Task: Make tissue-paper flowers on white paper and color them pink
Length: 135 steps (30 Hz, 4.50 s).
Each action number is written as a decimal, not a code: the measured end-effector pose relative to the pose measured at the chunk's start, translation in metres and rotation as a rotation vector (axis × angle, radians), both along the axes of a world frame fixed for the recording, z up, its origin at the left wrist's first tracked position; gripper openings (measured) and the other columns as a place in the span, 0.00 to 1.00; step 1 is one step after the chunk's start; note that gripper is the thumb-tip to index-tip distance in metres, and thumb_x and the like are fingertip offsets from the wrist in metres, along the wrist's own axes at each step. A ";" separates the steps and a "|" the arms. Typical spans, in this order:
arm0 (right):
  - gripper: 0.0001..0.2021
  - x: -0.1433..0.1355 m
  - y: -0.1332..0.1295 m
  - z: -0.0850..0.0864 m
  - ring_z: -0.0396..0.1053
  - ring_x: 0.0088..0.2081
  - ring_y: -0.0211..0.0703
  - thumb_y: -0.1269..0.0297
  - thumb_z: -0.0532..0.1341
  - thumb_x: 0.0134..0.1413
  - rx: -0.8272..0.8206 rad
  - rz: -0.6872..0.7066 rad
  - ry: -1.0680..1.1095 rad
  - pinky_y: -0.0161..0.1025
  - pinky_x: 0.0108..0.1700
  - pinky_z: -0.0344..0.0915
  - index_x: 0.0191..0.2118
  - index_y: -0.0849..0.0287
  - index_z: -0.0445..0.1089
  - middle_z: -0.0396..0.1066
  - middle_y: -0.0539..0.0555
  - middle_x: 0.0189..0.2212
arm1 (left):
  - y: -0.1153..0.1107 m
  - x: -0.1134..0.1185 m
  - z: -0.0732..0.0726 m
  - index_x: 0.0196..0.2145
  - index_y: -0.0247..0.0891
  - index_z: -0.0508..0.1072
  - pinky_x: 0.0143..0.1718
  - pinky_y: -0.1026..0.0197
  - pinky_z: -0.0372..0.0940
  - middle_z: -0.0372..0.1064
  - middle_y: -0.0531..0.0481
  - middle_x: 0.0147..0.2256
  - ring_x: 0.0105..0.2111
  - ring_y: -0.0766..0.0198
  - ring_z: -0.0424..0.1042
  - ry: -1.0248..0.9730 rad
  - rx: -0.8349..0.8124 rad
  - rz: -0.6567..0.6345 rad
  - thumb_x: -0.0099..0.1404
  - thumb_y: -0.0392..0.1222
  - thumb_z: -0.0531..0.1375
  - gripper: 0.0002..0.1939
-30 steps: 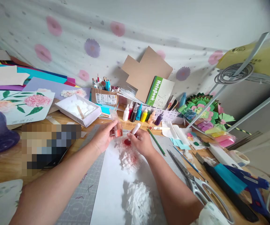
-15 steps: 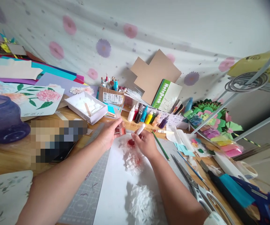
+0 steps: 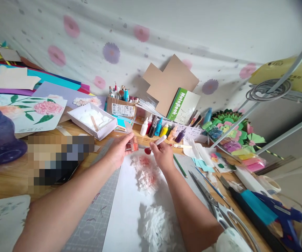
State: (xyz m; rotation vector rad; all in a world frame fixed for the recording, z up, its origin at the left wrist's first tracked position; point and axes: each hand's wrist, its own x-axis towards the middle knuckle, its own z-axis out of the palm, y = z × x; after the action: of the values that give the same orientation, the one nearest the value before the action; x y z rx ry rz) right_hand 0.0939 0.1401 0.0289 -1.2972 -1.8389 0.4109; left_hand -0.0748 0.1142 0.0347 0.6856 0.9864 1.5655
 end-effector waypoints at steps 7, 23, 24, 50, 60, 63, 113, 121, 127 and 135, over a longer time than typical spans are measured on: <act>0.17 0.056 0.016 0.003 0.62 0.20 0.38 0.49 0.59 0.49 -0.114 -0.094 0.343 0.34 0.25 0.56 0.23 0.59 0.65 0.65 0.48 0.16 | -0.004 0.011 -0.001 0.36 0.36 0.77 0.32 0.60 0.68 0.74 0.48 0.32 0.31 0.62 0.71 0.066 -0.024 -0.144 0.45 0.53 0.70 0.24; 0.13 0.062 0.018 0.005 0.61 0.22 0.38 0.56 0.57 0.49 -0.039 -0.116 0.406 0.34 0.26 0.55 0.20 0.57 0.62 0.62 0.47 0.16 | 0.035 0.082 0.016 0.44 0.38 0.76 0.36 0.58 0.68 0.76 0.45 0.36 0.34 0.58 0.74 0.301 0.087 -0.559 0.54 0.52 0.67 0.23; 0.13 0.062 0.017 0.006 0.61 0.22 0.38 0.56 0.56 0.51 -0.037 -0.144 0.403 0.34 0.27 0.55 0.21 0.57 0.62 0.63 0.47 0.17 | 0.036 0.082 0.015 0.45 0.38 0.76 0.37 0.58 0.68 0.76 0.45 0.36 0.35 0.58 0.75 0.293 0.092 -0.559 0.55 0.52 0.66 0.23; 0.15 0.050 0.010 0.005 0.61 0.23 0.38 0.53 0.53 0.54 0.051 -0.078 0.156 0.34 0.27 0.52 0.23 0.56 0.61 0.64 0.49 0.19 | 0.039 0.058 0.003 0.43 0.39 0.77 0.33 0.61 0.68 0.76 0.46 0.33 0.33 0.59 0.74 0.176 0.092 -0.551 0.52 0.51 0.68 0.22; 0.14 0.054 0.007 0.009 0.60 0.21 0.38 0.56 0.55 0.51 0.047 -0.168 0.111 0.34 0.26 0.52 0.20 0.57 0.60 0.63 0.48 0.17 | 0.035 0.060 0.007 0.43 0.38 0.78 0.33 0.59 0.66 0.75 0.46 0.34 0.37 0.54 0.73 0.155 0.091 -0.558 0.54 0.50 0.67 0.20; 0.14 0.053 0.007 0.008 0.61 0.22 0.38 0.57 0.54 0.52 0.071 -0.207 0.142 0.34 0.26 0.53 0.21 0.57 0.61 0.64 0.48 0.17 | 0.035 0.061 0.008 0.43 0.39 0.77 0.30 0.61 0.66 0.76 0.45 0.35 0.35 0.57 0.73 0.169 0.101 -0.563 0.53 0.51 0.68 0.21; 0.15 0.052 0.003 0.002 0.64 0.25 0.40 0.53 0.52 0.55 0.133 -0.200 0.249 0.35 0.30 0.58 0.25 0.58 0.63 0.67 0.51 0.20 | 0.033 0.062 0.013 0.41 0.37 0.77 0.32 0.59 0.69 0.77 0.44 0.37 0.35 0.58 0.74 0.141 0.044 -0.530 0.48 0.52 0.70 0.24; 0.15 0.051 0.002 0.000 0.65 0.25 0.41 0.54 0.52 0.56 0.193 -0.175 0.159 0.35 0.30 0.58 0.24 0.58 0.64 0.67 0.51 0.21 | 0.034 0.061 0.010 0.42 0.38 0.77 0.32 0.60 0.69 0.76 0.46 0.32 0.33 0.59 0.75 0.128 0.075 -0.588 0.50 0.52 0.69 0.23; 0.16 0.052 0.003 0.000 0.66 0.26 0.41 0.53 0.52 0.57 0.174 -0.170 0.193 0.36 0.31 0.59 0.25 0.58 0.65 0.68 0.52 0.21 | 0.035 0.060 0.009 0.40 0.39 0.77 0.33 0.59 0.70 0.76 0.47 0.34 0.33 0.60 0.74 0.113 0.055 -0.554 0.50 0.51 0.69 0.21; 0.16 0.052 0.002 0.002 0.65 0.24 0.40 0.53 0.53 0.55 0.098 -0.130 0.219 0.35 0.30 0.59 0.24 0.58 0.64 0.68 0.51 0.20 | 0.033 0.060 0.010 0.40 0.38 0.77 0.28 0.63 0.67 0.76 0.47 0.32 0.30 0.61 0.74 0.139 0.064 -0.569 0.48 0.53 0.70 0.24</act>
State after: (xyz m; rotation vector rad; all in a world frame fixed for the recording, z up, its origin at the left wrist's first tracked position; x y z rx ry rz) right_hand 0.1455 0.1422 0.0311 -1.2454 -1.5648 0.3728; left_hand -0.0144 0.1476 0.0442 1.0273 0.7530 1.0616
